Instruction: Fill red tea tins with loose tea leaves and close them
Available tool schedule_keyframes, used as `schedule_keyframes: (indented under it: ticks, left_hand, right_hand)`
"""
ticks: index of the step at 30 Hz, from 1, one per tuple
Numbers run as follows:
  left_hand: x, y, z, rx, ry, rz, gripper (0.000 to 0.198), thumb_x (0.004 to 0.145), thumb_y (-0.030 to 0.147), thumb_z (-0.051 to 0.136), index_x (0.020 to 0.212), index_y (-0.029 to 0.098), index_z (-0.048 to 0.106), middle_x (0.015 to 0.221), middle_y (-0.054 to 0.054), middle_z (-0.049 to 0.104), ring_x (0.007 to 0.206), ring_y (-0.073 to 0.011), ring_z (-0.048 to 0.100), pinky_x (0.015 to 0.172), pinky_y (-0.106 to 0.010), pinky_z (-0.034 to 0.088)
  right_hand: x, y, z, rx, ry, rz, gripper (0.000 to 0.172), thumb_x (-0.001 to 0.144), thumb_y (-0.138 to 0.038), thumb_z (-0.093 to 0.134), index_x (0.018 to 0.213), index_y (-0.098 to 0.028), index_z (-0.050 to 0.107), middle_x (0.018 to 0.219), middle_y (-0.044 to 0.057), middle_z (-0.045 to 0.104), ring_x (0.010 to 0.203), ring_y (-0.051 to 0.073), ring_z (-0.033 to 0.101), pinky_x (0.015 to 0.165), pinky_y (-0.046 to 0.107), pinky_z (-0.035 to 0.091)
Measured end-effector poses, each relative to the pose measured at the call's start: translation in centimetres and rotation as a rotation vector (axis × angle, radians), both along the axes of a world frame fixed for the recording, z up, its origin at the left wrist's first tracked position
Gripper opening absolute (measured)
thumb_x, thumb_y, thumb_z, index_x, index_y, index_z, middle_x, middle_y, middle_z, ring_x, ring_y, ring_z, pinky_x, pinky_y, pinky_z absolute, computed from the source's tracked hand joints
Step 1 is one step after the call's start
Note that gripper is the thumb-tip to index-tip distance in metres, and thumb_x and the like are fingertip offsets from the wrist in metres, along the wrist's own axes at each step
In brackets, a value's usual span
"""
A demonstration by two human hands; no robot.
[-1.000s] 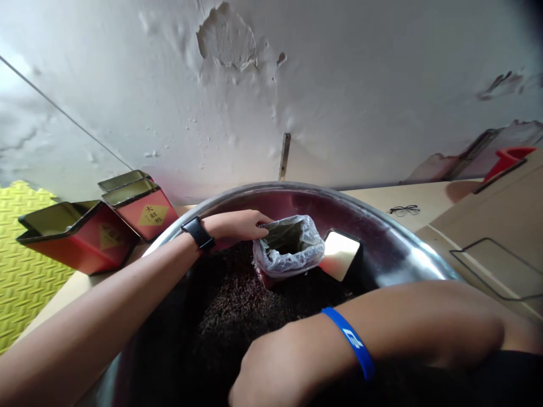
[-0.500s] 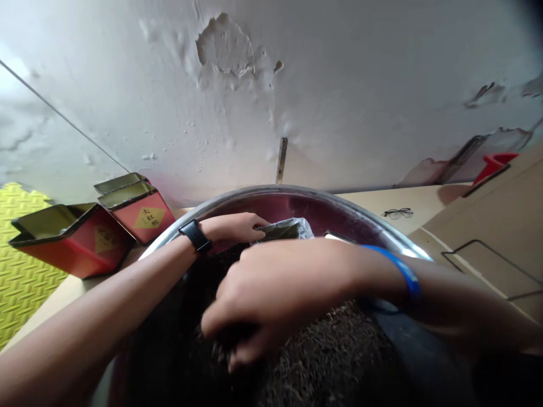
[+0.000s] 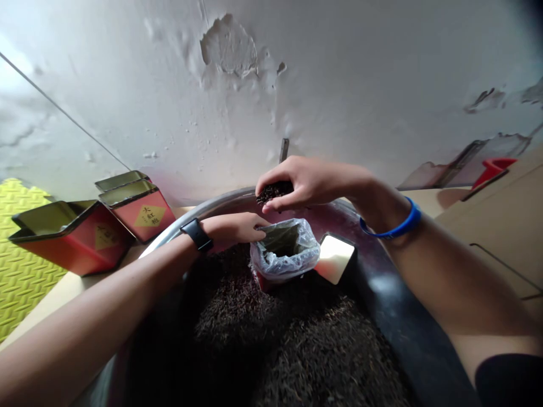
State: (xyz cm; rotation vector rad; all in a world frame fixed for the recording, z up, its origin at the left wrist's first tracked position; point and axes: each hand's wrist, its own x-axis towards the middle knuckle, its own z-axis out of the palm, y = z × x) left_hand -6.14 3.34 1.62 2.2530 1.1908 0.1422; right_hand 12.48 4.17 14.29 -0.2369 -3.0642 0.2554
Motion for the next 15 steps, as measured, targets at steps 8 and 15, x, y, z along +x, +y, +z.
schedule_keyframes:
  ticks: [8,15]
  left_hand:
    - [0.0,-0.2,0.3,0.004,-0.029,-0.052,0.032,0.080,0.021,0.042,0.102,0.019,0.065,0.091,0.000,0.066,0.075,-0.0128,0.053,0.068,-0.023,0.037]
    - [-0.1,-0.3,0.4,-0.024,-0.033,-0.044,0.035,0.079,0.020,0.045,0.108,0.019,0.064,0.095,-0.001,0.067,0.077,-0.0140,0.053,0.071,-0.024,0.039]
  right_hand:
    - [0.2,1.6,-0.3,0.006,0.160,-0.034,0.033,0.082,-0.037,0.056,0.098,-0.010,0.063,0.086,0.005,0.062,0.074,0.011,0.048,0.064,0.025,0.031]
    - [0.4,2.0,-0.3,0.040,0.190,-0.076,0.035,0.079,-0.040,0.060,0.097,-0.010,0.065,0.085,0.005,0.063,0.073,0.012,0.050,0.063,0.025,0.032]
